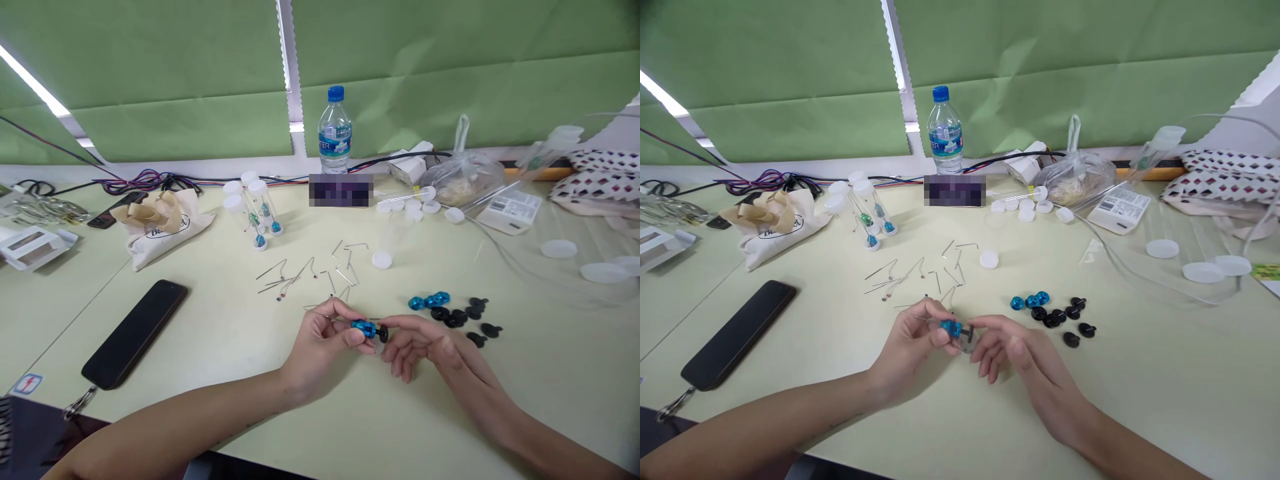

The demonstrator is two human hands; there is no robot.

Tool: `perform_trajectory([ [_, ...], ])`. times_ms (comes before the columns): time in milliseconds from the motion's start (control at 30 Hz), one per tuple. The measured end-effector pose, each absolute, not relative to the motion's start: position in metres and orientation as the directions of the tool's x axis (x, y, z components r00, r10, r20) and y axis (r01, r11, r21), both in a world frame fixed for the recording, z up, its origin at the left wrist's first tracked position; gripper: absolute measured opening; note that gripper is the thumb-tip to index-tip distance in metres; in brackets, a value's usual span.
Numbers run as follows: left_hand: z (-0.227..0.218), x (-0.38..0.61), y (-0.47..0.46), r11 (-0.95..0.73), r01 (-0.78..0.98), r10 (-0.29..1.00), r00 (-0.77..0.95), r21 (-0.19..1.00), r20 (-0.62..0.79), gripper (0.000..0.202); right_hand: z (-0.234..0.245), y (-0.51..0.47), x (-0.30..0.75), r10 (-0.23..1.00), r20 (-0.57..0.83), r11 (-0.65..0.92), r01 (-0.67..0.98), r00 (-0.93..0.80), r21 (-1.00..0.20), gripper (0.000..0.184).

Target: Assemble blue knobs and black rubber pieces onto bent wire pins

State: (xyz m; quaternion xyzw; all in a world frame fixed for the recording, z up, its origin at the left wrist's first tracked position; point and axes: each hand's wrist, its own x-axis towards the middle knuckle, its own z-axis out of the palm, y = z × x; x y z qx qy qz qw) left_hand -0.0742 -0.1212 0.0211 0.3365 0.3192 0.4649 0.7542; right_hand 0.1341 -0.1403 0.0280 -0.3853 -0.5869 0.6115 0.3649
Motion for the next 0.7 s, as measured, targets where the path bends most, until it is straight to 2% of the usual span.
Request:
perform_trajectory([
  [700,0.0178,-0.0755,-0.1221,0.335,-0.498,0.915,0.375,0.8,-0.15,0.013,0.0259,-0.1394,0.1353,0.896,-0.031,-0.036,-0.002,-0.442,-0.999,0.053],
])
